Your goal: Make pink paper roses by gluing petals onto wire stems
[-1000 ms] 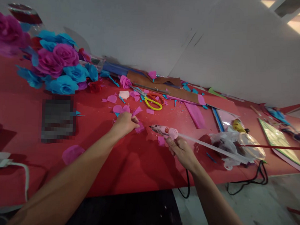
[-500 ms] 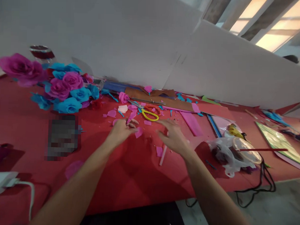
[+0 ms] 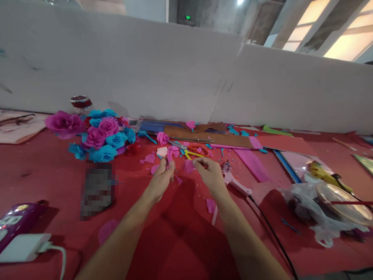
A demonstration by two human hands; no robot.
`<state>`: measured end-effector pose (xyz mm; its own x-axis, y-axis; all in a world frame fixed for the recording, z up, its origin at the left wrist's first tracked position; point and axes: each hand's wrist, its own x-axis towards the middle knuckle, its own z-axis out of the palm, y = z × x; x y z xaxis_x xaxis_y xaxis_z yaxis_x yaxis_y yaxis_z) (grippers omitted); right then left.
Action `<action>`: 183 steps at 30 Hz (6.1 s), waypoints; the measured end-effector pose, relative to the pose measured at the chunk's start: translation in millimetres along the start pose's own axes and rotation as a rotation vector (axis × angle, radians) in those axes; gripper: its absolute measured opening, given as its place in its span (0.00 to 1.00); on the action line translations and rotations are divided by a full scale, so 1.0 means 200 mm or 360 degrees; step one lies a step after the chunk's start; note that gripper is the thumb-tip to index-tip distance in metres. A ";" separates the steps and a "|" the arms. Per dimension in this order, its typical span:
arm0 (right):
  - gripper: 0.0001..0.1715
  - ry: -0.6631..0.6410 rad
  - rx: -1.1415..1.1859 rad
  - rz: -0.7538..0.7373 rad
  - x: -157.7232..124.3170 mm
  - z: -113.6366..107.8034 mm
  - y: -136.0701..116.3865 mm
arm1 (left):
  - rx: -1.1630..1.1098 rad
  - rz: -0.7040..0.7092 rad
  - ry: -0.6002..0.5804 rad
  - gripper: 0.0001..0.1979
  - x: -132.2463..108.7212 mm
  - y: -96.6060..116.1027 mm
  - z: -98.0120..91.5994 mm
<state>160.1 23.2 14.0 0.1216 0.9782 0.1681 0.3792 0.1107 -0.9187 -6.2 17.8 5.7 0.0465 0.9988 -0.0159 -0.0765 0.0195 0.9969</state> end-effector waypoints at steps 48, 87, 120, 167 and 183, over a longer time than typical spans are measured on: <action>0.09 0.0090 0.1389 0.0388 -0.16 0.01 -0.15 | -0.0046 0.0165 0.0063 0.07 -0.06 -0.07 0.12; 0.06 -0.0422 0.0844 -0.0206 -0.11 -0.03 -0.09 | -0.0159 0.0136 -0.0068 0.04 -0.08 -0.03 0.07; 0.09 -0.0444 0.0803 -0.0316 -0.11 -0.04 -0.08 | 0.0102 0.0262 -0.0301 0.05 -0.06 0.04 0.04; 0.06 0.0158 0.0803 -0.0337 -0.24 0.05 -0.12 | 0.0058 0.0169 0.0158 0.06 -0.07 -0.02 0.05; 0.06 -0.0089 0.1246 -0.0029 -0.22 0.04 -0.11 | 0.0251 0.0171 0.0195 0.04 -0.07 0.02 0.06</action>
<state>138.5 -20.8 24.2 0.0670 0.9801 0.1866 -0.3789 0.1980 -0.9040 4.6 2.4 10.8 -0.0759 0.9929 0.0914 0.0826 -0.0851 0.9929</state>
